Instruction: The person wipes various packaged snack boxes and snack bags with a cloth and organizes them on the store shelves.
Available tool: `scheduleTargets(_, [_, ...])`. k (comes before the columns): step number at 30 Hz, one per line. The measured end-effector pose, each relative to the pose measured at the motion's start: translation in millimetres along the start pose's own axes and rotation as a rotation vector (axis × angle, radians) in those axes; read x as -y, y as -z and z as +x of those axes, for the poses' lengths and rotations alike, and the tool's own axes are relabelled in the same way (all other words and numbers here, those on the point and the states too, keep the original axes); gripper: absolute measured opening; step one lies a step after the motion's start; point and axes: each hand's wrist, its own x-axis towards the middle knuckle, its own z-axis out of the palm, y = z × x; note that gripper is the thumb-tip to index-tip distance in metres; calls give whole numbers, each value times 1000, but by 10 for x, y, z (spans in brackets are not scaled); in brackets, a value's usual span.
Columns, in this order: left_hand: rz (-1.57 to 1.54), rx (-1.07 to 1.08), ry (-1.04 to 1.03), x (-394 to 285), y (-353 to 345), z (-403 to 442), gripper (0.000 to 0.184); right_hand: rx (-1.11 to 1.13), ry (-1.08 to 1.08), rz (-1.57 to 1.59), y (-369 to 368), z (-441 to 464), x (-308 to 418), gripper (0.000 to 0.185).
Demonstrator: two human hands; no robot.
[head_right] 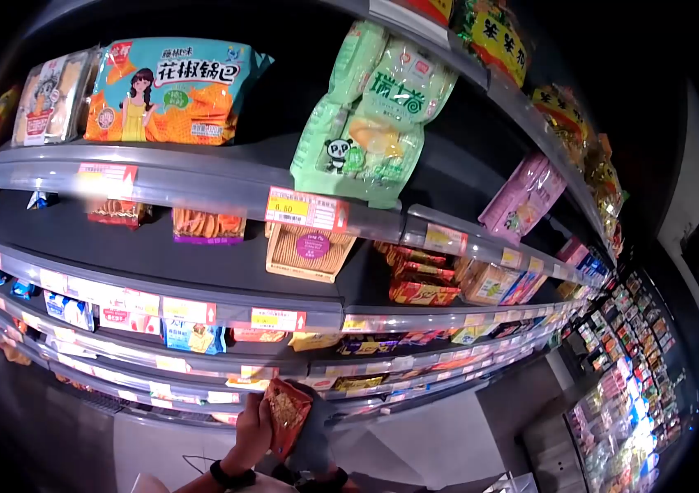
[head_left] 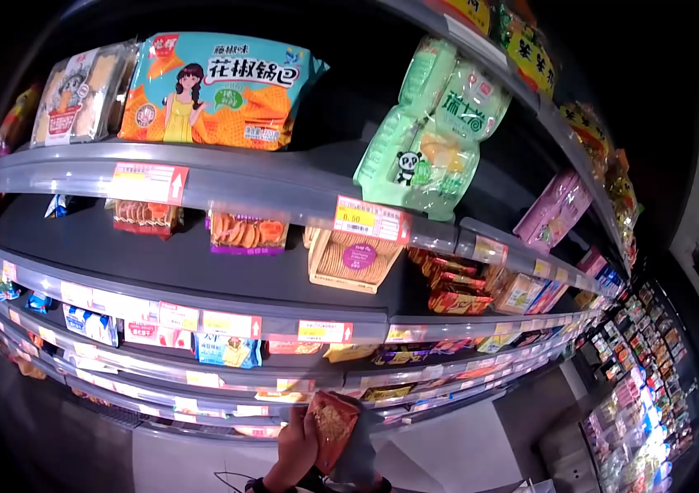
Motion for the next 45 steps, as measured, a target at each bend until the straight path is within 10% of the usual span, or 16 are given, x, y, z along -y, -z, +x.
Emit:
scheduleTargets(10, [-4,-1,-75,-113,264,-129,59,62,-243,-160,167,-240,-267,64])
scheduleTargets(14, [180,11,-166,-135,249,-221,91,232,119,-623,329,-179,-370,56])
scheduleTargets(17, [116,110,-152,-252,335,-262,100,-49,-138,231,545,-11,-724,53])
scheduleTargets(21, [48,182,-86,-250,399,-354,96,-6,-125,-315,136,-303,-266,53])
scheduleTargets(23, [-489,196,-21,-48,350,-360,88,151,-66,-521,457,-250,-280,52])
scheduleTargets(32, [-959,265,528,308,699,-243,48,311,-53,-726,-147,-502,-586,48])
scheduleTargets(45, [-557,698,44,-418,814,-246,68,81,301,-620,-237,-374,76,43])
